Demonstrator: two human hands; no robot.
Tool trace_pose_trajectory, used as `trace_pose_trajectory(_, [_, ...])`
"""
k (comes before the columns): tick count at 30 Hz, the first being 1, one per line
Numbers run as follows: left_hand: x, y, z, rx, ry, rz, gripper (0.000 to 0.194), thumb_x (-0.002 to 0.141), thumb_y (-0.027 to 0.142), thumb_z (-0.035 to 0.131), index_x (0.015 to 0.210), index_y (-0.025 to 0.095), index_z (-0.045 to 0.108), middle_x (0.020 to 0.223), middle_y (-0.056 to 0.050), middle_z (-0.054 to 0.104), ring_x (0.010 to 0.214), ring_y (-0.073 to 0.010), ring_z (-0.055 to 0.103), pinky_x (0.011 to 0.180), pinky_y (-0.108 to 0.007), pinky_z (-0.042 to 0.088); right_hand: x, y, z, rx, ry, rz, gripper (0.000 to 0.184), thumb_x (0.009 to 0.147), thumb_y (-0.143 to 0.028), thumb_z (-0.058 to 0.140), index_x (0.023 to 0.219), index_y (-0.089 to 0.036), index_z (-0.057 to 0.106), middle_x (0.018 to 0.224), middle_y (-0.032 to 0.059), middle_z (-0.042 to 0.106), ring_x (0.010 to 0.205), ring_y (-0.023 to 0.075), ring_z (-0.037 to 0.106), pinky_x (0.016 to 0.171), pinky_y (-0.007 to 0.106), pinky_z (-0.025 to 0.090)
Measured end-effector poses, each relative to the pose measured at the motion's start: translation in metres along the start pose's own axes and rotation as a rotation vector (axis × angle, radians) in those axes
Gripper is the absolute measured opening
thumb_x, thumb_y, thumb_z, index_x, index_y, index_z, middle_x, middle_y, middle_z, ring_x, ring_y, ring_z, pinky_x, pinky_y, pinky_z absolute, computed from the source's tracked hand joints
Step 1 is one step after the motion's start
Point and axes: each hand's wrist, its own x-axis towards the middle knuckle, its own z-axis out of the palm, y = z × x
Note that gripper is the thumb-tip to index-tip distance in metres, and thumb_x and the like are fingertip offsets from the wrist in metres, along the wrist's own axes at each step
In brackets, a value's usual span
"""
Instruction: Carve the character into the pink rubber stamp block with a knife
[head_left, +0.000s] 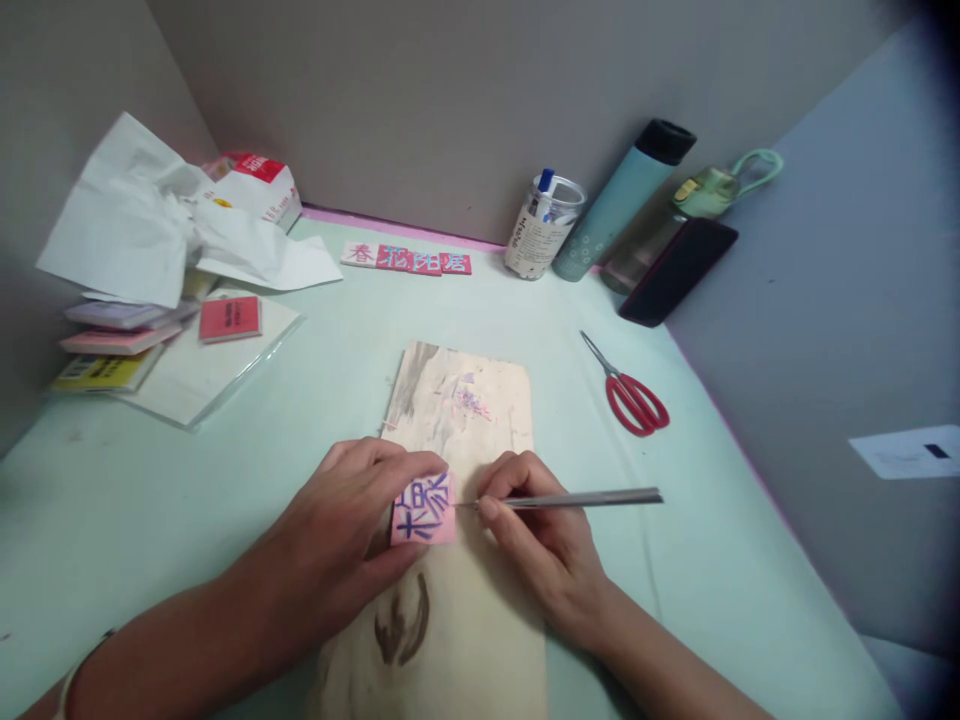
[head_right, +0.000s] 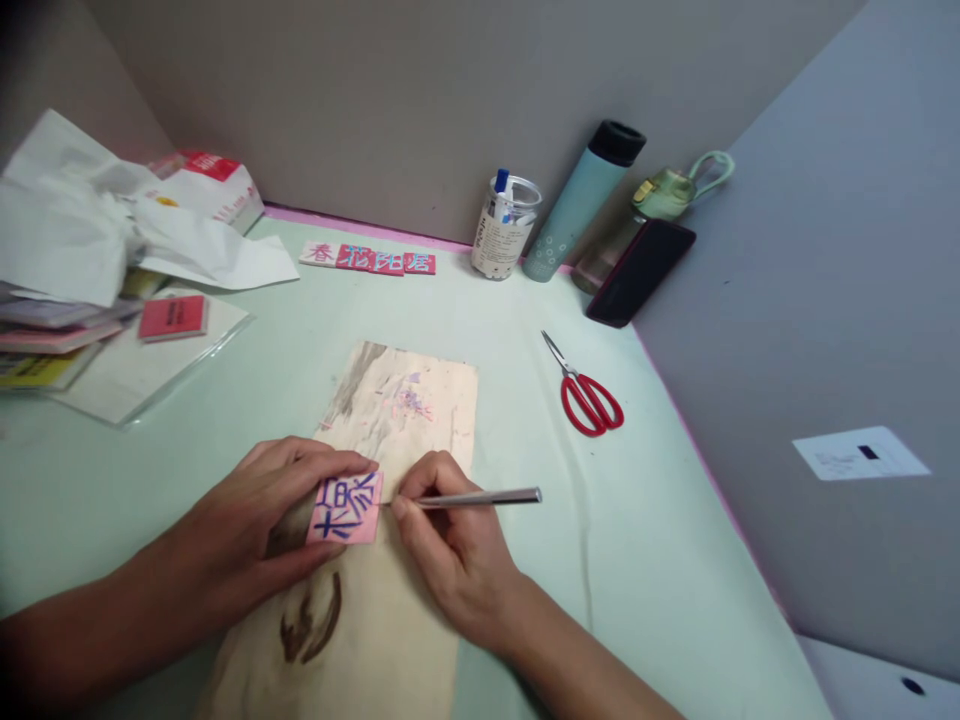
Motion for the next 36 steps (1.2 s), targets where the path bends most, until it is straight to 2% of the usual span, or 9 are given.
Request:
trace_pose_trajectory(10, [0.0,0.001,0.0,-0.001,-0.005,-0.008,0.043,0.091,0.024,0.059,0.133,0.032,0.054,0.122,-0.004,0.063,0.115,-0.029,0.055,0.097,-0.042,0.047,0.001,-0.001,0.003,-0.014,-0.018,0.029,0.015,0.099,-0.025,0.053,0.085,-0.022,0.049,0.077,-0.001,0.05,0.067,0.0155,0.044,0.059,0.03,0.035])
trace_pose_trajectory(21, [0.001,0.002,0.003,-0.013,0.029,-0.027,0.04,0.091,0.026,0.059,0.131,0.031,0.056,0.121,-0.005,0.063,0.115,-0.0292,0.055,0.096,-0.043,0.046,-0.002,0.006,0.007,-0.096,0.019,-0.019,0.017,0.099,-0.024,0.054,0.084,-0.022,0.049,0.074,-0.0012,0.052,0.065,0.0146,0.046,0.057,0.029,0.034])
trace_pose_trajectory(26, [0.002,0.004,0.003,-0.036,0.036,-0.046,0.037,0.091,0.03,0.061,0.129,0.031,0.058,0.119,-0.005,0.063,0.113,-0.0299,0.055,0.095,-0.044,0.047,-0.004,0.005,0.006,-0.131,-0.019,-0.03,0.019,0.102,-0.027,0.052,0.084,-0.023,0.047,0.076,-0.0012,0.051,0.065,0.0148,0.045,0.058,0.03,0.033])
trace_pose_trajectory(31, [0.001,0.003,0.003,-0.04,0.046,-0.047,0.037,0.091,0.03,0.062,0.128,0.031,0.059,0.118,-0.005,0.064,0.112,-0.0298,0.055,0.094,-0.044,0.047,-0.005,-0.003,0.002,-0.172,-0.115,0.009,0.017,0.104,-0.026,0.046,0.087,-0.024,0.046,0.079,-0.0008,0.051,0.069,0.0155,0.045,0.062,0.031,0.036])
trace_pose_trajectory(36, [0.001,0.002,0.005,-0.029,0.055,-0.036,0.039,0.09,0.03,0.063,0.128,0.031,0.059,0.116,-0.005,0.064,0.111,-0.0301,0.056,0.092,-0.044,0.048,-0.002,-0.007,0.0,-0.158,-0.133,0.022,0.017,0.103,-0.026,0.045,0.086,-0.024,0.044,0.077,-0.0018,0.048,0.067,0.0152,0.041,0.061,0.031,0.034])
